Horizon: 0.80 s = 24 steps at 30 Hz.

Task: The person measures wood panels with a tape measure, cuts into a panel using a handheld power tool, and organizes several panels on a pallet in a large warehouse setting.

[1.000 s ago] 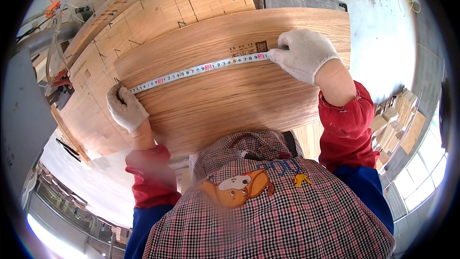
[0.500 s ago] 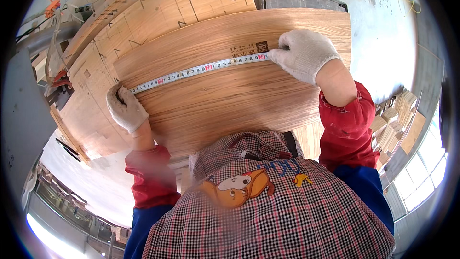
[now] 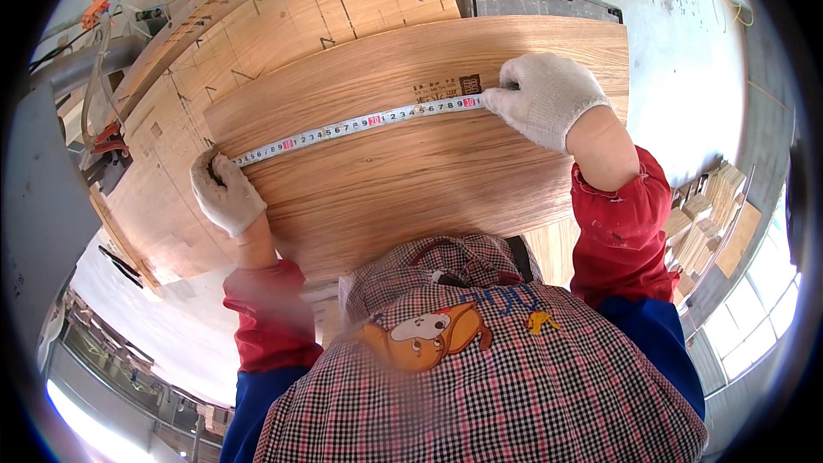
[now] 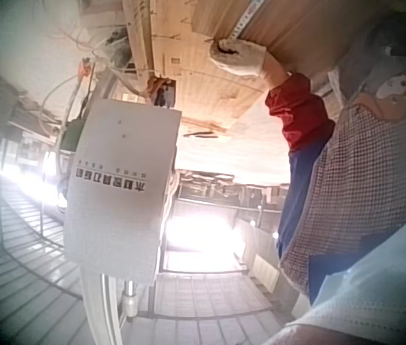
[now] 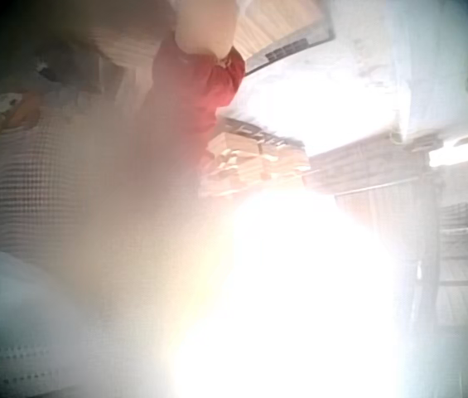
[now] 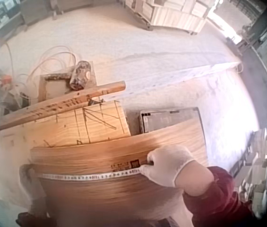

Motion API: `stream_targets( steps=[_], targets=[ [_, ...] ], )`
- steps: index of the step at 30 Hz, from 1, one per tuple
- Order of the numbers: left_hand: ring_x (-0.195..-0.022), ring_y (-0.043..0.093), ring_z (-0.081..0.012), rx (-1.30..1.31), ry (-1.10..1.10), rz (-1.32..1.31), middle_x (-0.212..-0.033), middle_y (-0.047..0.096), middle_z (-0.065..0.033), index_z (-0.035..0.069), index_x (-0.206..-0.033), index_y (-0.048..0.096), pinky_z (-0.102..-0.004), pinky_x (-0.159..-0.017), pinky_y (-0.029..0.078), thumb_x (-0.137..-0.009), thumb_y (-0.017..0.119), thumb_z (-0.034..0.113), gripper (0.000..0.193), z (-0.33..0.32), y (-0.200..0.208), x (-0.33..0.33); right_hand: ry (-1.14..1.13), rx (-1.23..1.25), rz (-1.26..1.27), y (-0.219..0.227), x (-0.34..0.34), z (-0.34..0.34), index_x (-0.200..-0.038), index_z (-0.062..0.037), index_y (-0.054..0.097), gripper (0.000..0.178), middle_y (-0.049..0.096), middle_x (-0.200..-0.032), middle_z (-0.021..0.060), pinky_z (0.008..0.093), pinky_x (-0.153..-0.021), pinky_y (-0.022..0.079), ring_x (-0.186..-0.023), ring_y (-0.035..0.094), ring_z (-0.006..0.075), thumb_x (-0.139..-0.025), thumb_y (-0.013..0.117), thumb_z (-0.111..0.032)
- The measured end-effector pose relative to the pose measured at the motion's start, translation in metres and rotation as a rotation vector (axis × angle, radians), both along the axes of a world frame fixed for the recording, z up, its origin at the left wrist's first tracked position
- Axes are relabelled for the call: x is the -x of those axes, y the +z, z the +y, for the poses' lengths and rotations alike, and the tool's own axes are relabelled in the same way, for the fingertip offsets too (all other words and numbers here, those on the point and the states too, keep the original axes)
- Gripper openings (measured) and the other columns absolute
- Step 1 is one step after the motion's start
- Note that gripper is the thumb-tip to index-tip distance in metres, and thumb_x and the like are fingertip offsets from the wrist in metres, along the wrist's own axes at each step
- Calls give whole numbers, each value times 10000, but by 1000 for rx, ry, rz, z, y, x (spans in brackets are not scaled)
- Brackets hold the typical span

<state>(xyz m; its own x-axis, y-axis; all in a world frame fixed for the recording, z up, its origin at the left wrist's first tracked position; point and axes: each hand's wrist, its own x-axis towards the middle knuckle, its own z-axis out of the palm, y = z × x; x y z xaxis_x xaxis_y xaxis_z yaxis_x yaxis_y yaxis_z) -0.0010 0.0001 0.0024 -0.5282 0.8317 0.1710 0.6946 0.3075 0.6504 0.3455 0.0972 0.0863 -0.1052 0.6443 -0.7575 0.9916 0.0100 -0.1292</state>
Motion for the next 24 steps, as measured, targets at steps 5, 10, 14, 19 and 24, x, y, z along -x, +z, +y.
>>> stream_targets(
  steps=[5,10,14,19,24],
  targets=[
    [-821,543,-201,4,13,-28,-879,580,-112,-29,-959,569,-299,-779,443,-838,488,48,164,0,-2,1,3,7,-8,1,0,1,-815,-51,683,381,654,-794,166,400,-725,502,-776,634,320,-819,502,-386],
    [-803,531,-189,6,5,-5,-874,571,-105,-32,-961,569,-291,-768,441,-838,487,46,168,1,1,-2,8,22,-14,1,1,1,-809,-51,684,390,654,-782,163,398,-721,503,-767,635,315,-827,499,-394],
    [-794,522,-181,15,2,5,-872,566,-100,-35,-962,568,-285,-760,440,-836,486,46,171,1,4,-4,11,20,-19,1,1,1,-805,-51,684,394,653,-772,160,397,-713,505,-757,636,311,-834,495,-395],
    [-790,525,-182,20,11,-3,-868,566,-102,-40,-960,568,-287,-760,441,-835,484,49,174,2,4,-5,0,18,-9,1,1,1,-799,-47,682,394,652,-769,160,400,-706,505,-752,634,313,-831,497,-393],
    [-788,524,-176,0,22,-58,-865,565,-101,-44,-957,567,-280,-749,442,-835,484,43,172,0,-1,-1,5,20,-8,1,0,1,-793,-45,681,386,651,-770,162,401,-705,505,-751,633,313,-827,496,-382]
  ],
)
